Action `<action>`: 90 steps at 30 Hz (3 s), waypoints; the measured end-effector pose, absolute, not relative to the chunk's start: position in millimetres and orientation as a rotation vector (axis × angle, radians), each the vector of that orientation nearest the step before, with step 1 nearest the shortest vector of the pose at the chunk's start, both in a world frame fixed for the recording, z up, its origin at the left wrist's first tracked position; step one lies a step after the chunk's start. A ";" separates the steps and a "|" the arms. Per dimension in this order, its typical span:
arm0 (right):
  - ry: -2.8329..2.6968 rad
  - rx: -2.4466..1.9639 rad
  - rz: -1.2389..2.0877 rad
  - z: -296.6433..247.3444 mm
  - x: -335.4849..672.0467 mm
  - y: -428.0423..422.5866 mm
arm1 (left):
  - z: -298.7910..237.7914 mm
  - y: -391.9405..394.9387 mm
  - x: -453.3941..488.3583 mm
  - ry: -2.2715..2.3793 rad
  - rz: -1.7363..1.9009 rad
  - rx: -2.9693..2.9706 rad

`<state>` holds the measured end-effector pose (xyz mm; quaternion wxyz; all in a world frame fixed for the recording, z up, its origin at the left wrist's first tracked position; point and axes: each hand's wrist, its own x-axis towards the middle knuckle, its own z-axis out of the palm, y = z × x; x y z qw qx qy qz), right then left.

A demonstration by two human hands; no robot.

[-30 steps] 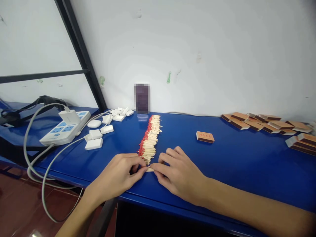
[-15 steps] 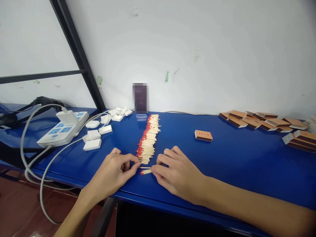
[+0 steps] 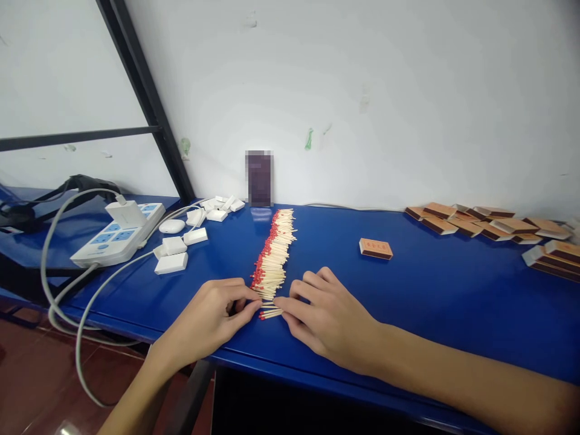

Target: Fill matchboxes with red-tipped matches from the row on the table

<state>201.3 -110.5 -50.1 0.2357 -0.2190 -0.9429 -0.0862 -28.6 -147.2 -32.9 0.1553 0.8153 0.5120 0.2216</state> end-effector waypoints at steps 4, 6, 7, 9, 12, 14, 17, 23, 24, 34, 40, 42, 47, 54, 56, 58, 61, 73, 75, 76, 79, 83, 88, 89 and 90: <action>-2.596 -0.574 -0.304 -49.6 200.7 -109.4 | -32.0 -148.9 -29.0 1.429 0.584 2.342; -2.595 -0.576 -0.300 -50.1 200.8 -109.1 | -31.8 -150.1 -29.2 1.417 0.560 2.358; -2.592 -0.581 -0.288 -50.5 201.0 -109.1 | -31.9 -150.6 -29.2 1.419 0.550 2.366; -2.584 -0.591 -0.259 -51.1 201.4 -109.4 | -32.4 -151.1 -29.5 1.437 0.524 2.377; -2.571 -0.599 -0.230 -51.8 201.7 -110.0 | -33.7 -151.1 -30.0 1.467 0.507 2.378; -2.555 -0.598 -0.224 -51.9 201.5 -110.3 | -34.2 -151.0 -30.1 1.476 0.521 2.369; -2.538 -0.601 -0.226 -51.6 200.8 -110.6 | -34.1 -151.4 -29.9 1.470 0.545 2.355; -2.558 -0.598 -0.197 -48.8 200.3 -111.0 | -33.3 -152.9 -30.6 1.443 0.506 2.404; -2.558 -0.598 -0.193 -48.5 200.3 -111.0 | -33.1 -152.8 -30.6 1.447 0.501 2.410; -2.510 -0.629 -0.193 -53.0 199.8 -110.2 | -32.6 -150.5 -29.6 1.477 0.535 2.376; -2.461 -0.663 -0.112 -52.6 198.8 -109.0 | -37.9 -149.8 -31.9 1.577 0.628 2.373; -2.456 -0.661 -0.082 -51.7 199.2 -109.7 | -39.4 -149.5 -32.8 1.635 0.656 2.395; -2.458 -0.674 -0.059 -48.9 204.9 -112.1 | -39.7 -150.0 -33.1 1.662 0.610 2.431; -2.437 -0.700 -0.019 -48.2 222.4 -112.8 | -37.0 -150.8 -30.6 1.657 0.593 2.428; -2.426 -0.695 -0.016 -49.4 225.4 -112.7 | -36.9 -150.9 -30.2 1.623 0.598 2.435; -2.418 -0.688 -0.005 -51.1 226.9 -112.8 | -37.3 -150.9 -30.4 1.589 0.613 2.433; -2.409 -0.713 0.052 -53.2 227.8 -113.4 | -38.5 -151.0 -31.3 1.585 0.633 2.416; -2.377 -0.741 0.009 -52.8 228.2 -113.4 | -41.2 -150.0 -32.2 1.594 0.599 2.408; -2.380 -0.746 0.005 -52.7 228.5 -113.7 | -41.4 -149.7 -32.2 1.604 0.604 2.420; -2.380 -0.748 0.004 -52.6 228.7 -113.9 | -41.5 -149.7 -32.3 1.604 0.600 2.421; -2.387 -0.749 0.004 -52.2 228.7 -113.8 | -41.4 -149.8 -32.5 1.601 0.597 2.420; -2.391 -0.754 0.019 -51.1 228.3 -113.7 | -41.0 -150.1 -32.8 1.591 0.593 2.438; -2.397 -0.767 0.034 -49.9 228.1 -114.0 | -41.2 -150.1 -32.7 1.590 0.585 2.437; -2.397 -0.771 0.034 -50.0 228.2 -114.0 | -41.3 -150.1 -32.5 1.590 0.593 2.433; -2.398 -0.773 0.034 -50.3 228.3 -114.0 | -41.3 -150.0 -32.3 1.591 0.602 2.428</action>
